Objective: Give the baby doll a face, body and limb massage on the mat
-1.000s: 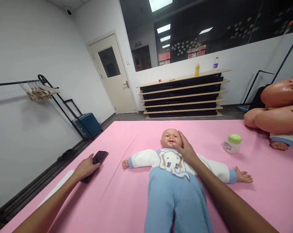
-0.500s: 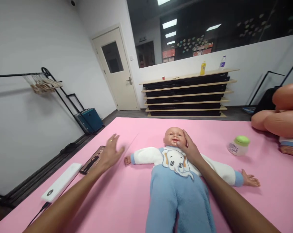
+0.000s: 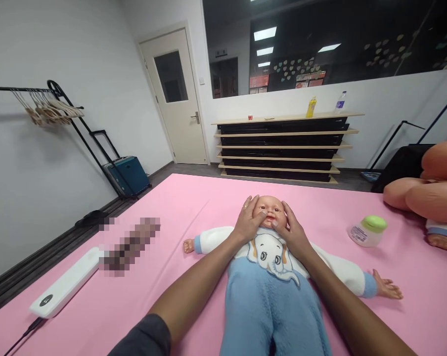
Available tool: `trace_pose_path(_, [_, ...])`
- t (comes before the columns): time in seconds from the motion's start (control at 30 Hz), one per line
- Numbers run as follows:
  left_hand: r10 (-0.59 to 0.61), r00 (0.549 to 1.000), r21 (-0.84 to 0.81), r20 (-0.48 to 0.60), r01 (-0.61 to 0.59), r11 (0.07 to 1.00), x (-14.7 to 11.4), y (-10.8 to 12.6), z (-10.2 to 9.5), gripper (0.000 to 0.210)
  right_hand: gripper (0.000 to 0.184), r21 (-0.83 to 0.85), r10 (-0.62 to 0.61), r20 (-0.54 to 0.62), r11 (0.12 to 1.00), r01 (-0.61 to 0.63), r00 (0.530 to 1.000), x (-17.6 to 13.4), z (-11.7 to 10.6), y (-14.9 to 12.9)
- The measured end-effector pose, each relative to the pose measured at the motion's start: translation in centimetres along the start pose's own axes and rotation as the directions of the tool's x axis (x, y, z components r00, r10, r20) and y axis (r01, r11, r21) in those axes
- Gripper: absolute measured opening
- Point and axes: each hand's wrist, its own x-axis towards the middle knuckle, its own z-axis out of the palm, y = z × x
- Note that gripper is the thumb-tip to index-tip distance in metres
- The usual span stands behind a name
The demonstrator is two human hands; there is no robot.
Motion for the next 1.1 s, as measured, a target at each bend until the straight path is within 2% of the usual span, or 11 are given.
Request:
trace_pose_path(0.1, [0.011, 0.997, -0.119, 0.081, -0.002, 0.993, -0.4, -1.0, -0.3, 0.068, 0.085, -0.005, -0.009, 0.008, 1.0, 0.009, 1.0, 0.0, 0.0, 0.1])
trace_pose_path(0.27, [0.011, 0.984, -0.199, 0.175, 0.024, 0.98, -0.7, -0.8, -1.2, 0.093, 0.092, 0.027, 0.013, 0.041, 1.0, -0.014, 0.999, -0.1, -0.1, -0.3])
trace_pose_path(0.4, [0.001, 0.98, -0.295, 0.199, 0.059, 0.954, -0.6, -0.6, -1.3, 0.093, 0.091, 0.069, 0.005, 0.046, 0.998, -0.008, 0.999, -0.4, -0.3, -1.2])
trace_pose_path(0.6, [-0.025, 0.964, -0.411, 0.264, 0.136, 0.901, 0.0, -1.6, -1.4, 0.084, 0.076, 0.131, -0.002, 0.038, 0.991, -0.003, 0.999, -0.1, -0.5, -1.3])
trace_pose_path(0.7, [-0.031, 0.965, -0.396, 0.262, 0.137, 0.908, -0.1, -1.4, -1.3, 0.089, 0.079, 0.168, 0.011, 0.032, 0.986, -0.016, 0.999, -0.3, -0.3, -1.4])
trace_pose_path(0.83, [-0.092, 0.966, -0.373, 0.243, 0.18, 0.91, -0.3, -0.6, -1.2, 0.096, 0.093, 0.169, 0.02, 0.04, 0.985, -0.027, 0.999, -0.4, 0.0, -1.3])
trace_pose_path(0.97, [-0.096, 0.954, -0.437, 0.283, 0.217, 0.873, -0.2, -0.3, -1.4, 0.091, 0.086, 0.227, 0.01, 0.026, 0.974, -0.016, 1.0, -0.2, 0.0, -0.9])
trace_pose_path(1.1, [-0.092, 0.95, -0.429, 0.297, 0.219, 0.876, -0.1, -0.6, -1.5, 0.09, 0.082, 0.277, -0.013, 0.005, 0.961, 0.011, 1.0, -0.1, 0.1, -0.3])
